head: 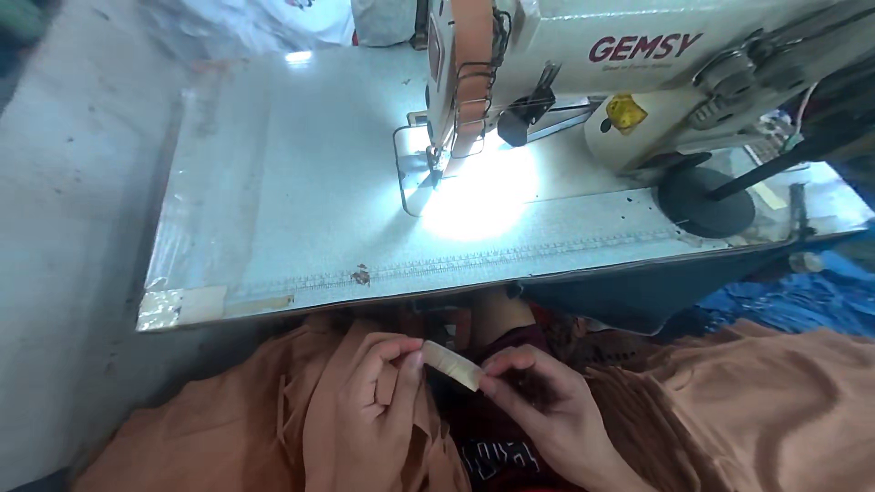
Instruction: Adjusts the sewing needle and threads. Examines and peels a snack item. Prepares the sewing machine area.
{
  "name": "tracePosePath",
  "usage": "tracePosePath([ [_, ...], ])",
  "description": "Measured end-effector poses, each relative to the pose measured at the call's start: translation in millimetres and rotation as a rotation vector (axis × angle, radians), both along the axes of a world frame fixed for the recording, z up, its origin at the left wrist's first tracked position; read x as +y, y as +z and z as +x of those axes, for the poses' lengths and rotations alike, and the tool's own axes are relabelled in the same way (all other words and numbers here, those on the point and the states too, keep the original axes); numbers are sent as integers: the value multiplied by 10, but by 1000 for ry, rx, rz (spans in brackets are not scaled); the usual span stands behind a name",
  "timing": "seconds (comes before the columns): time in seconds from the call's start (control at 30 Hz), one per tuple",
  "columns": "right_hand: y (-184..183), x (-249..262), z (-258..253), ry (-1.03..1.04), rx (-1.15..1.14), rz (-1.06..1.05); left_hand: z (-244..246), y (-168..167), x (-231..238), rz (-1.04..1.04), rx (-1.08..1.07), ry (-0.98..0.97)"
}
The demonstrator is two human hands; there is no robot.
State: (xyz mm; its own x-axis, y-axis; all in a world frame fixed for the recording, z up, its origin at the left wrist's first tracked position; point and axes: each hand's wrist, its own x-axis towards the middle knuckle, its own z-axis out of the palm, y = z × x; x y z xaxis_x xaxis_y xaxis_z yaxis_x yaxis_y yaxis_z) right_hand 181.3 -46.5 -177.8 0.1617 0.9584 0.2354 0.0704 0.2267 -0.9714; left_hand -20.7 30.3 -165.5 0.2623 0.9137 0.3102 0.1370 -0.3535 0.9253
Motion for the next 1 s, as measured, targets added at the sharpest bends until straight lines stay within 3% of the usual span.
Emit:
tracePosePath([
  [0.3, -28, -38, 3, -7, 127, -171, 5, 18, -18, -103, -19, 22],
  [0.57, -52, -32, 10, 38, 71, -73, 18, 9, 7, -98, -17, 22],
  [0.67, -85, 1, -2, 11, -68, 0, 18, 11, 59, -74, 25, 13],
  [0.87, 30, 283, 97, -137, -700, 289, 109, 195, 492, -6, 183, -44],
  [1.0, 199, 605, 168, -192, -881, 292, 287, 364, 933, -71, 275, -48],
])
